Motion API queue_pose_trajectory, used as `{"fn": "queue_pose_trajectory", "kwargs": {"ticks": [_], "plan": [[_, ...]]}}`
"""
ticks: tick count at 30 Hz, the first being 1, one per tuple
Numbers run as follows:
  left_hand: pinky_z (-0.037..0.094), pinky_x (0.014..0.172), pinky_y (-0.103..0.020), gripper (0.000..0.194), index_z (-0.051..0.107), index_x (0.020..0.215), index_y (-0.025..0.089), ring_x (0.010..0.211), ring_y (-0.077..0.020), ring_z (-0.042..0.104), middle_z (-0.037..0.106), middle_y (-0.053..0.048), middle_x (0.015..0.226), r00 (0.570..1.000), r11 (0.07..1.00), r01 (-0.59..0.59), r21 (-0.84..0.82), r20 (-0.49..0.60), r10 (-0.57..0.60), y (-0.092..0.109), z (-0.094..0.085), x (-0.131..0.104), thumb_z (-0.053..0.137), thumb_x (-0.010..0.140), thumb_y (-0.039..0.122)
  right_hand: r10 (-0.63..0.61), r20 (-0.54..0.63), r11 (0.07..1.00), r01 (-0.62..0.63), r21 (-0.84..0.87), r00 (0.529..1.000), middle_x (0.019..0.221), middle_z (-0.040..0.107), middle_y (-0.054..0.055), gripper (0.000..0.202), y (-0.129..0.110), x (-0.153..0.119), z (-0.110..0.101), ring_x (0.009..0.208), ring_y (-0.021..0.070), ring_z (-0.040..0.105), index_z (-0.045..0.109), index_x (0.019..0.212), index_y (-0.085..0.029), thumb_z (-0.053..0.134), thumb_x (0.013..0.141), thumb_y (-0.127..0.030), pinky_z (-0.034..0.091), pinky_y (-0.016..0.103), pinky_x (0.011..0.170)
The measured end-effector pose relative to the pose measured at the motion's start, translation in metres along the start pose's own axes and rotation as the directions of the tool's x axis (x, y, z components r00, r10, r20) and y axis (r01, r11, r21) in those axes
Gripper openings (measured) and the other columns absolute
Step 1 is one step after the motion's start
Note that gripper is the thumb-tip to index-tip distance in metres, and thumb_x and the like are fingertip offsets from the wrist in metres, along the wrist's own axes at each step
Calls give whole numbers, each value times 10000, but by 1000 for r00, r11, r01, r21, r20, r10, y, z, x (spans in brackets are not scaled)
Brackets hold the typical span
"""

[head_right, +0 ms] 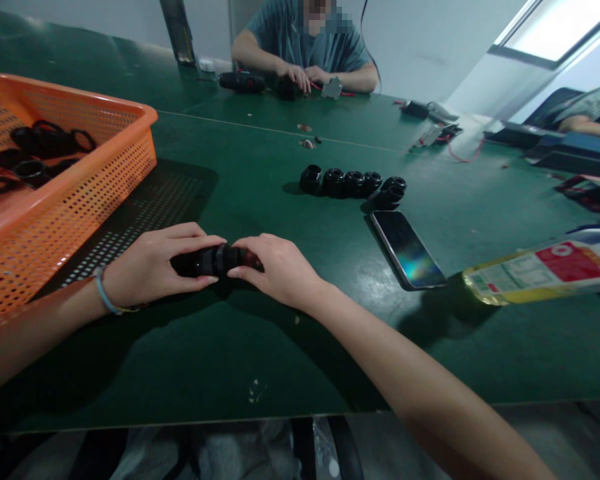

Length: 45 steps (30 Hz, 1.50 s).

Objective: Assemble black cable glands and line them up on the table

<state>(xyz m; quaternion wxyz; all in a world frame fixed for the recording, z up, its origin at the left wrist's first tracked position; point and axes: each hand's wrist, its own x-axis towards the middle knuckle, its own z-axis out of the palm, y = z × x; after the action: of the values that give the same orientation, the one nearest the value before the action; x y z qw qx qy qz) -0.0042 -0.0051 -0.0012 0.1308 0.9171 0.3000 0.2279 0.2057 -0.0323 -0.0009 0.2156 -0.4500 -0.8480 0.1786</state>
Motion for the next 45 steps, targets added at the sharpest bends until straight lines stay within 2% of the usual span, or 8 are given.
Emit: {"fn": "queue_pose_trajectory", "kwargs": {"ticks": [10,24,30,38,45], "plan": [[484,699,-214,339,630,1080,157,758,-131,601,608,-22,859,1000,1000,-13,-12,-8,13,0,2,1,570,785,313,56,26,998,-55,-19,998,764,650,31,178,-1,1,0,679,138,550,638,942,-142,644,804,-254,410,262,629],[489,717,-222,345,630,1081,175,771,-136,600,612,-21,871,1000,1000,25,-17,10,-25,1,0,1,575,773,320,51,17,999,-50,-16,999,742,638,17,164,2,1,2,656,123,538,638,935,-158,633,814,-268,382,246,603],[491,714,-223,345,632,1078,155,766,-135,600,610,-28,866,1000,1000,0,-14,4,0,1,0,1,569,780,318,72,41,997,-71,-25,997,736,635,16,177,1,1,1,638,118,531,638,944,-150,626,822,-278,371,241,593],[491,721,-229,350,626,1087,173,776,-139,600,612,-23,875,1000,1000,27,-12,15,-27,1,1,1,576,775,323,103,64,994,-100,-50,993,730,626,21,174,0,2,1,632,122,514,644,921,-143,618,826,-286,359,246,597],[485,708,-217,342,628,1082,166,763,-133,598,607,-21,867,1000,1000,1,-9,-4,-1,1,1,1,569,784,323,81,49,995,-78,-57,995,720,623,13,156,0,2,2,624,117,516,644,910,-162,608,833,-293,353,240,588]]}}
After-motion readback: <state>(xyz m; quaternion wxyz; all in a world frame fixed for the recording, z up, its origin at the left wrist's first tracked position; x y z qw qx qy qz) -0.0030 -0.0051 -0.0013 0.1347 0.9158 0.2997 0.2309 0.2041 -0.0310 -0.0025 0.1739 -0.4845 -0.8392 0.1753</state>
